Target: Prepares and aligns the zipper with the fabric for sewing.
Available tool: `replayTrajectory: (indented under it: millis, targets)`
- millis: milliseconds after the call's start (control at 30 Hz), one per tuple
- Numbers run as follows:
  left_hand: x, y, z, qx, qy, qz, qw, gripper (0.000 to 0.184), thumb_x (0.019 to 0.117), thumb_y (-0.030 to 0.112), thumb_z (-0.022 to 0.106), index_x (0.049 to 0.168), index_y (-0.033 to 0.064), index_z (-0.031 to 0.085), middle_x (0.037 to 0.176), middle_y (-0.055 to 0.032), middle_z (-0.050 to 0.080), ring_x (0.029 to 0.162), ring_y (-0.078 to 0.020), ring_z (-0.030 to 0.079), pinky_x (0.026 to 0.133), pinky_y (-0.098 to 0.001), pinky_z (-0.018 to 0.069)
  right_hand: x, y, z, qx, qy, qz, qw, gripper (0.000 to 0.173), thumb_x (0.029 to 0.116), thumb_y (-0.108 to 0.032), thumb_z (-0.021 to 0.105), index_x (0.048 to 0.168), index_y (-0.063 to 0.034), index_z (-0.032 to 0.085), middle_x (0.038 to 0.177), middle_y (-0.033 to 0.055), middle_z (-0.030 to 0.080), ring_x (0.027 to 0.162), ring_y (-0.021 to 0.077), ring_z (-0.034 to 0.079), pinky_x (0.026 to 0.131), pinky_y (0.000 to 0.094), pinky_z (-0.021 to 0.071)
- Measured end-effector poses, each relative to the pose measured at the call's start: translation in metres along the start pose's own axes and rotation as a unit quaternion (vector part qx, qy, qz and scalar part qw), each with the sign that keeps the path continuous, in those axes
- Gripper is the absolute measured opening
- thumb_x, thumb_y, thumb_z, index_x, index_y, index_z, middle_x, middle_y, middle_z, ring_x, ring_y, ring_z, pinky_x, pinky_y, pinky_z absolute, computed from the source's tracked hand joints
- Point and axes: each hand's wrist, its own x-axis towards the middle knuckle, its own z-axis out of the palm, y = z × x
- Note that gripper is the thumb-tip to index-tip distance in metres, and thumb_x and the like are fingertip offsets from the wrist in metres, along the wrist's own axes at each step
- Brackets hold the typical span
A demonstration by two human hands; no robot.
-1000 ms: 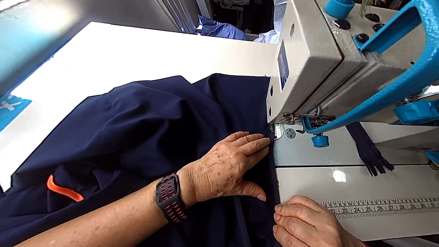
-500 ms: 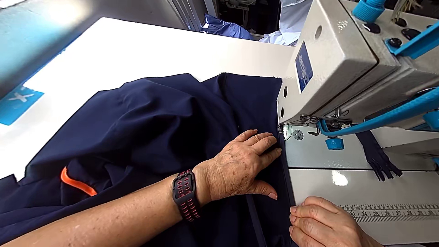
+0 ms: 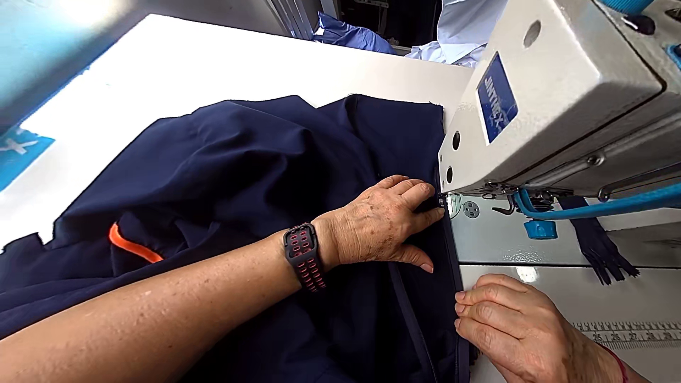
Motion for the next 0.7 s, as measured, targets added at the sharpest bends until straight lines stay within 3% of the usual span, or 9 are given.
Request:
replayTrajectory:
  millis: [133, 200, 300, 367, 467, 600, 700]
  targets:
    - [0.003, -0.002, -0.001, 0.003, 0.006, 0.056, 0.998, 0.066, 0.0935, 0.065, 0.05, 0.117, 0.0091, 0.076, 0.122, -0.0116, 0.07, 0.117, -0.0287, 0.064, 0.093, -0.0469, 0.0504, -0.004, -0.004, -0.001, -0.013, 0.0, 0.007, 1.0, 0.022, 0.098, -0.003, 0.051, 0.088, -0.0102, 0.069, 0.084, 0.0041, 0.074, 0.096, 0.0189, 0.071, 0.094, 0.0304, 0.0527]
    - [0.001, 0.003, 0.0, -0.011, -0.002, 0.093, 0.996, 0.053, 0.0991, 0.054, 0.049, 0.115, 0.0113, 0.076, 0.127, -0.0071, 0.07, 0.123, -0.0251, 0.062, 0.097, -0.0457, 0.0485, -0.006, -0.009, 0.0, -0.027, 0.004, 0.014, 1.0, 0.021, 0.0987, -0.004, 0.051, 0.089, -0.0101, 0.069, 0.086, 0.0043, 0.074, 0.098, 0.0195, 0.071, 0.094, 0.0309, 0.0527]
    - [-0.001, 0.012, 0.001, -0.027, -0.008, 0.118, 0.993, 0.048, 0.1015, 0.048, 0.047, 0.113, 0.0125, 0.077, 0.121, -0.0041, 0.074, 0.121, -0.0224, 0.063, 0.097, -0.0436, 0.0475, -0.007, -0.011, 0.001, -0.036, 0.005, 0.015, 0.999, 0.021, 0.0991, -0.004, 0.051, 0.09, -0.0102, 0.069, 0.087, 0.0042, 0.075, 0.099, 0.0196, 0.071, 0.094, 0.031, 0.0528]
    - [-0.001, 0.015, -0.001, -0.03, -0.011, 0.112, 0.993, 0.044, 0.1009, 0.047, 0.049, 0.112, 0.0138, 0.076, 0.119, -0.0043, 0.074, 0.12, -0.023, 0.064, 0.095, -0.0441, 0.0487, -0.006, -0.01, 0.0, -0.041, 0.003, 0.01, 0.999, 0.021, 0.0991, -0.004, 0.05, 0.09, -0.01, 0.069, 0.087, 0.0043, 0.075, 0.098, 0.0196, 0.071, 0.093, 0.0308, 0.0529]
    - [0.0, 0.018, -0.002, -0.032, -0.027, 0.095, 0.995, 0.045, 0.102, 0.047, 0.047, 0.126, 0.0188, 0.073, 0.122, -0.0049, 0.072, 0.12, -0.0242, 0.064, 0.095, -0.0449, 0.0502, -0.003, -0.011, -0.001, -0.047, 0.0, 0.002, 0.999, 0.022, 0.098, -0.002, 0.05, 0.088, -0.0095, 0.068, 0.084, 0.0045, 0.074, 0.095, 0.02, 0.071, 0.091, 0.0312, 0.0536]
    - [-0.002, 0.031, -0.005, -0.011, -0.041, 0.057, 0.997, 0.047, 0.1022, 0.045, 0.046, 0.12, 0.0141, 0.076, 0.125, -0.0053, 0.072, 0.123, -0.0244, 0.064, 0.1, -0.0454, 0.0522, 0.0, -0.011, -0.001, -0.049, 0.0, 0.002, 0.999, 0.023, 0.0968, -0.002, 0.05, 0.085, -0.0099, 0.068, 0.082, 0.0044, 0.074, 0.092, 0.0199, 0.071, 0.088, 0.0314, 0.0541]
    - [-0.008, 0.044, -0.006, -0.001, -0.044, 0.019, 0.999, 0.046, 0.1047, 0.039, 0.043, 0.123, 0.0093, 0.074, 0.131, -0.0086, 0.07, 0.128, -0.0262, 0.063, 0.104, -0.0475, 0.052, 0.001, -0.012, -0.001, -0.05, -0.003, 0.003, 0.999, 0.023, 0.0968, -0.002, 0.05, 0.085, -0.0097, 0.068, 0.082, 0.0045, 0.074, 0.092, 0.0199, 0.071, 0.087, 0.0311, 0.054]
